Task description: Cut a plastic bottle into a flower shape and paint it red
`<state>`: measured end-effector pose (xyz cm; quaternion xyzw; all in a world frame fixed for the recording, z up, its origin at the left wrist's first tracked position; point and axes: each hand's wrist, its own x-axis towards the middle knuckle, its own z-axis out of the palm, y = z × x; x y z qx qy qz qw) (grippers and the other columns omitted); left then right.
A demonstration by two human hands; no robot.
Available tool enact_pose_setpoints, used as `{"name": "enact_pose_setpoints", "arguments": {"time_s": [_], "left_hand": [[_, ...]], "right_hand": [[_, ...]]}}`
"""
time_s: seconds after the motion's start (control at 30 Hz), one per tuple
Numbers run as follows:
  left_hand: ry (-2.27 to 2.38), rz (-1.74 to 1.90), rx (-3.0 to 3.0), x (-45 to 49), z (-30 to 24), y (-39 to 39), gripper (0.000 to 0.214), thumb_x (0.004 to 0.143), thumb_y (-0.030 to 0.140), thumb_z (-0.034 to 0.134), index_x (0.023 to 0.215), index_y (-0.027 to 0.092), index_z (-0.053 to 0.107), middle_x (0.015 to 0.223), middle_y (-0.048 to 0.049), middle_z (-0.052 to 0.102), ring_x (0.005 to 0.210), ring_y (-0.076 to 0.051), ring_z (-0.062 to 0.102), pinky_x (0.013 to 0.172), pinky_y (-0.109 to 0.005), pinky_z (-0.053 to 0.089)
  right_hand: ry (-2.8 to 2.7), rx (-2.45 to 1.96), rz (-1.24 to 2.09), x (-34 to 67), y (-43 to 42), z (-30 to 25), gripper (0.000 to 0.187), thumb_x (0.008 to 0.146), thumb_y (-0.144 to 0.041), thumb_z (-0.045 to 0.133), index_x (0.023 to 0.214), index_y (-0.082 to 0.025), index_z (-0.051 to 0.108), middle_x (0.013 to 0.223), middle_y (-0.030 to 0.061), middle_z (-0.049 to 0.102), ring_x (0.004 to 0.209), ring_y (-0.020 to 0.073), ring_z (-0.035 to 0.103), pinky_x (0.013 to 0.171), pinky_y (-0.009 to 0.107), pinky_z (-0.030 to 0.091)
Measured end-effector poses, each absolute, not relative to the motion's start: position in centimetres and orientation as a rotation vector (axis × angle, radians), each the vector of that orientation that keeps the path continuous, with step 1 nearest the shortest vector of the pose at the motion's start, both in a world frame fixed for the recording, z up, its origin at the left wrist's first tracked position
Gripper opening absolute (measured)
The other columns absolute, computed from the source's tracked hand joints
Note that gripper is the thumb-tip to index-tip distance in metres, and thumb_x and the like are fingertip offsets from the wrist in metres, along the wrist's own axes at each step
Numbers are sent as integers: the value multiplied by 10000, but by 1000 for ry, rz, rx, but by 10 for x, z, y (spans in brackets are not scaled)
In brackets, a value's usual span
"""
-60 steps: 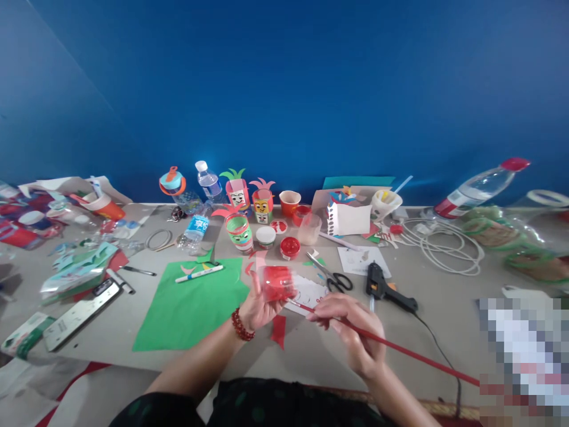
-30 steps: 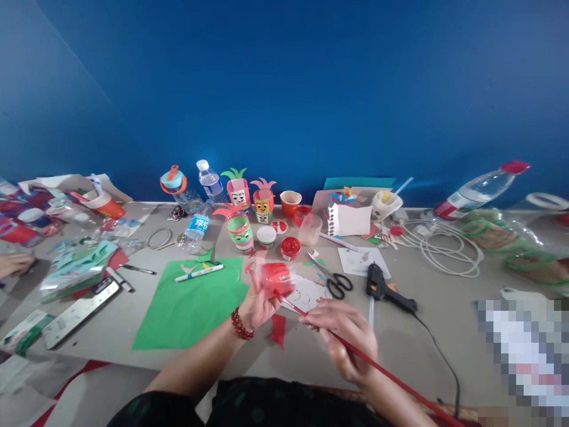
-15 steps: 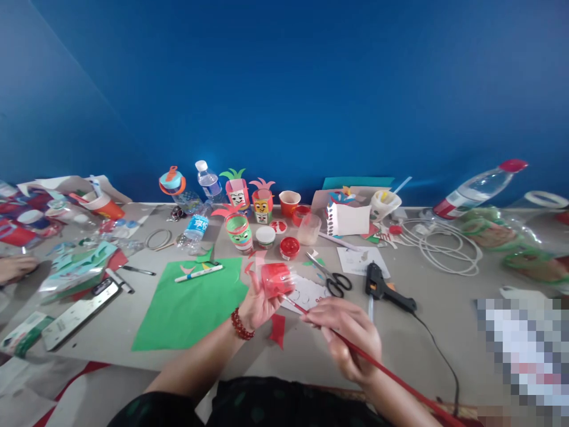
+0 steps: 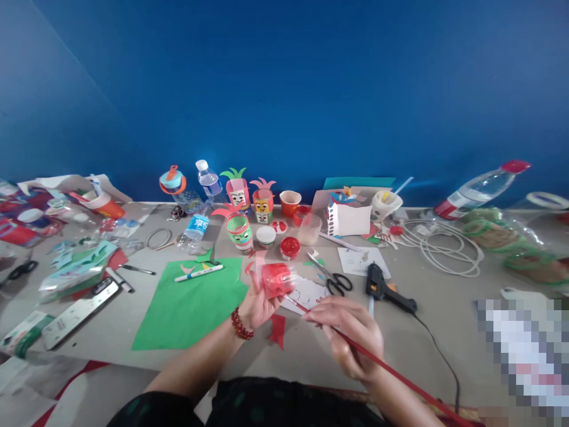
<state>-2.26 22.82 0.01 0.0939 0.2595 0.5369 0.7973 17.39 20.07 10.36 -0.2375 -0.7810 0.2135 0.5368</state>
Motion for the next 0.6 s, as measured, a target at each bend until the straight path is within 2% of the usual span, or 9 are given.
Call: {"name": "enact_pose_setpoints", "arguments": {"time_s": [0.1, 0.2, 0.4, 0.6], "left_hand": [[534, 1168, 222, -20, 1, 228, 617, 873, 652, 576, 1125, 104, 705, 1067, -140, 762, 952, -235, 723, 931, -353, 536], [524, 1175, 228, -19, 1, 227, 674, 828, 702, 585, 1107, 102, 715, 1014, -122, 775, 909, -222, 730, 885, -338, 560], [550, 1159, 223, -21, 0, 228, 665, 875, 687, 522, 1121, 100, 713, 1045, -135, 771, 929, -218, 731, 912, -330, 549], [535, 1147, 206, -20, 4, 228, 608, 891, 639, 556, 1128, 100, 708, 1037, -140, 771, 906, -226, 732, 855, -316, 557]], "right_hand": [[-1827, -580, 470, 172, 202, 103, 318, 821, -69, 479, 1033, -188, 684, 777, 73, 761, 701, 209, 722, 657, 335, 580], [-1829, -593, 460, 166, 206, 101, 333, 804, -35, 494, 1026, -203, 676, 824, 70, 770, 698, 196, 716, 667, 330, 576], [-1892, -509, 469, 167, 204, 99, 332, 771, -32, 468, 1009, -183, 643, 750, 67, 741, 631, 197, 704, 582, 315, 560], [-1895, -534, 423, 173, 198, 104, 351, 760, -26, 445, 1016, -166, 641, 730, 75, 737, 645, 202, 709, 610, 325, 566]]}}
